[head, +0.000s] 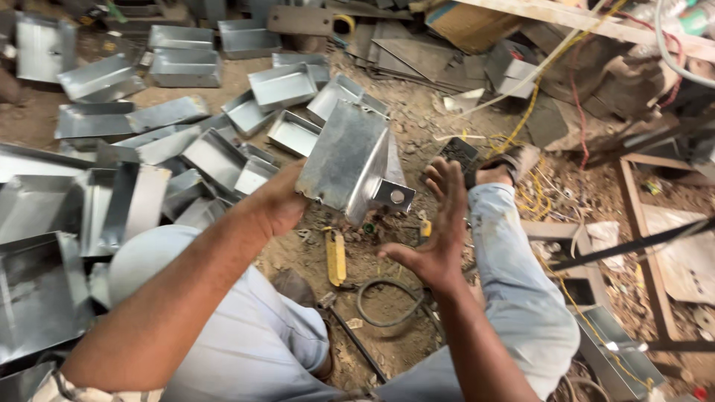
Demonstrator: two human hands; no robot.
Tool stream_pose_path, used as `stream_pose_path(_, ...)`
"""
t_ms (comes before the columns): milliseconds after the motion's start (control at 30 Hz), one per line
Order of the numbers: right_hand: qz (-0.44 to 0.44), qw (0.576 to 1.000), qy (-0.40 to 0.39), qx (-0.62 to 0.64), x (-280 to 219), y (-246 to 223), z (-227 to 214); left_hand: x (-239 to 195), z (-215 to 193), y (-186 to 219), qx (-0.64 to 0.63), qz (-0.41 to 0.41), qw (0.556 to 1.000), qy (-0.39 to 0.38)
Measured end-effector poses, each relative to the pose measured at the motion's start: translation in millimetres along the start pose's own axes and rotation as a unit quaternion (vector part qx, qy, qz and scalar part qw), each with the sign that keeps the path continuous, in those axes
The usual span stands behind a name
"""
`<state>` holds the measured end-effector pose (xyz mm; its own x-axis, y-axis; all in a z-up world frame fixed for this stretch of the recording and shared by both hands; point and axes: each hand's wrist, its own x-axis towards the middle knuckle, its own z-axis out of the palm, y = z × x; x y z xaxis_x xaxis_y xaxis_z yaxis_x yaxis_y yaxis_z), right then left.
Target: The person welds metal components together to form small boxes, using a welding torch to join the metal pieces while sitting on the floor.
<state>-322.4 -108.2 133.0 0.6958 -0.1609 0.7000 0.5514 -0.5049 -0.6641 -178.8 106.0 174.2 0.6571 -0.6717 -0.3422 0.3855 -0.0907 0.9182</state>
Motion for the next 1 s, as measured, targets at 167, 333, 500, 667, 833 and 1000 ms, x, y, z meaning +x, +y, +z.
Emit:
stream_pose_path(167, 0.047, 0.994, -0.05, 0.082, -26.7, 21.5, 16.1, 11.8, 13.6, -39.9, -0.087, -0.07, 0.992, -0.054)
stream_pose_path(333, 0.134, 0.986, -0.065, 0.071, -53.6, 32.7, 36.6, 11.8, 37.7, -58.2, -0.12, -0.098, 0.987, -0.048)
stream_pose_path(500, 0.324, 0.905, -0.053, 0.271, -65.9, 59.0, 27.7, 12.7, 44.5, -44.0, 0.064, -0.113, 0.991, -0.029)
stream_pose_path(667, 0.371, 0.698, -0.084, 0.607, -78.2, 87.9, 10.0, 13.7, 30.3, -38.6, 0.267, -0.023, 0.96, 0.083)
stream_pose_path(833, 0.39, 0.537, -0.076, 0.745, -95.8, 112.4, 24.2, 14.8, 38.7, -60.0, 0.115, -0.008, 0.991, 0.069)
stream_pose_path(1000, 0.457, 0.512, -0.066, 0.724, -101.3, 114.8, 31.4, 17.8, 47.1, -81.1, -0.02, -0.016, 0.998, 0.062)
